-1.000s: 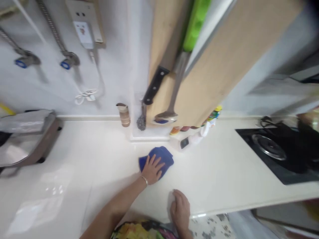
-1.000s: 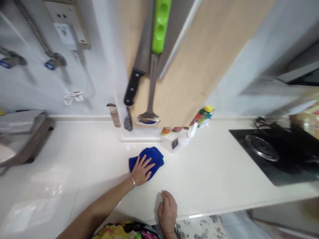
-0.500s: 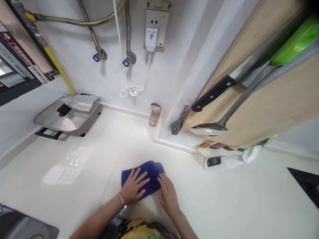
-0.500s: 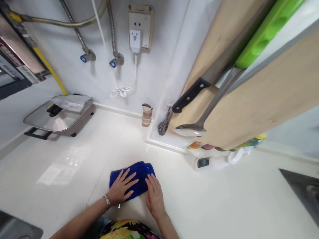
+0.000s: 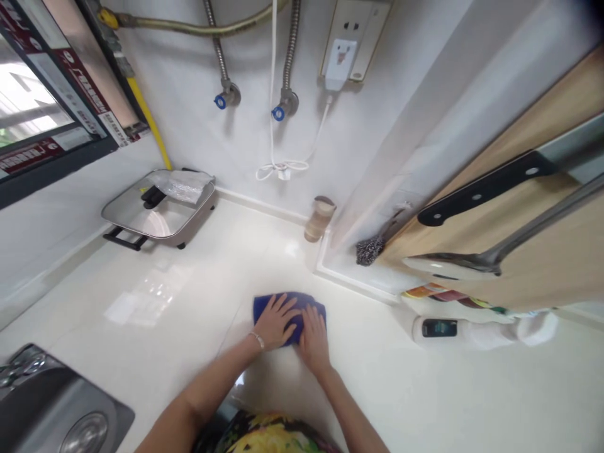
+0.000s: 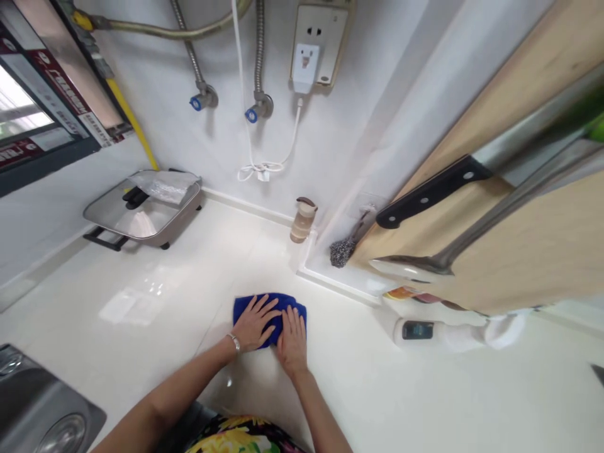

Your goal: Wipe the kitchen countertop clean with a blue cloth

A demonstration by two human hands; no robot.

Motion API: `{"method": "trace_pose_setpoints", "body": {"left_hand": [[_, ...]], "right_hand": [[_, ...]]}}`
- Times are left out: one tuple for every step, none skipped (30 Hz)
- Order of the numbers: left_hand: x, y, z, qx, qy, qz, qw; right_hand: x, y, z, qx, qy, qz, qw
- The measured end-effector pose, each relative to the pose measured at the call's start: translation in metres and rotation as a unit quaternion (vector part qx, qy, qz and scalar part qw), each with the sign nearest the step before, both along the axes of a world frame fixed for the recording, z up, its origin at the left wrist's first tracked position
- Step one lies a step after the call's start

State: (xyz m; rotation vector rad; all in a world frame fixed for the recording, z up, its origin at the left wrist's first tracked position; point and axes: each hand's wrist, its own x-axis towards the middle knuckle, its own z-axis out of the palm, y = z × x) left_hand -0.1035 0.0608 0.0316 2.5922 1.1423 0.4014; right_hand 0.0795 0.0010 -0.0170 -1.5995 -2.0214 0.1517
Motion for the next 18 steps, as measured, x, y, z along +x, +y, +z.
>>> {"method": "trace_pose_setpoints", "body": {"left_hand": [[0.005,0.007,-0.001,0.003,-0.009,0.01,1.0],[0.008,0.014,-0.002,0.006,-0.018,0.015,1.0],[0.01,0.018,-0.003,0.008,-0.026,0.016,1.0],[0.01,0.022,-0.005,0.009,-0.033,0.012,0.999],[0.01,0.025,-0.007,0.009,-0.039,0.008,0.999],[0.008,0.026,-0.008,0.009,-0.043,0.004,0.999],[0.007,0.028,-0.01,0.008,-0.046,0.003,0.999],[0.004,0.03,-0.012,0.007,-0.048,0.006,0.999],[0.002,0.032,-0.014,0.005,-0.048,0.013,0.999],[0.0,0.036,-0.015,0.003,-0.048,0.022,0.999],[-0.002,0.041,-0.016,0.002,-0.048,0.034,0.998],[-0.005,0.048,-0.017,0.001,-0.048,0.046,0.998],[-0.007,0.056,-0.018,0.002,-0.049,0.058,0.997],[-0.009,0.065,-0.019,0.003,-0.05,0.069,0.996],[-0.011,0.076,-0.02,0.006,-0.051,0.079,0.996],[-0.012,0.087,-0.02,0.008,-0.052,0.088,0.995],[-0.012,0.099,-0.021,0.01,-0.052,0.098,0.994],[-0.011,0.111,-0.021,0.012,-0.053,0.109,0.993]], "right_hand": [[0.003,0.005,0.003,0.006,0.027,-0.016,1.0],[0.006,0.007,0.007,0.011,0.054,-0.032,0.998],[0.009,0.006,0.012,0.017,0.078,-0.05,0.996],[0.012,0.003,0.016,0.024,0.1,-0.067,0.992],[0.014,-0.003,0.021,0.031,0.117,-0.08,0.989],[0.014,-0.01,0.025,0.036,0.128,-0.083,0.988],[0.012,-0.018,0.028,0.039,0.136,-0.074,0.987],[0.007,-0.025,0.031,0.042,0.143,-0.056,0.987],[0.001,-0.032,0.034,0.04,0.148,-0.028,0.988],[-0.007,-0.037,0.037,0.032,0.153,0.007,0.988],[-0.016,-0.041,0.04,0.02,0.16,0.043,0.986],[-0.025,-0.044,0.043,0.005,0.168,0.077,0.983],[-0.034,-0.047,0.045,-0.01,0.174,0.105,0.979],[-0.042,-0.049,0.047,-0.023,0.178,0.127,0.975],[-0.05,-0.051,0.047,-0.033,0.178,0.143,0.973],[-0.056,-0.053,0.046,-0.04,0.173,0.155,0.972],[-0.061,-0.056,0.044,-0.046,0.164,0.167,0.971],[-0.065,-0.058,0.041,-0.045,0.153,0.178,0.971]]}}
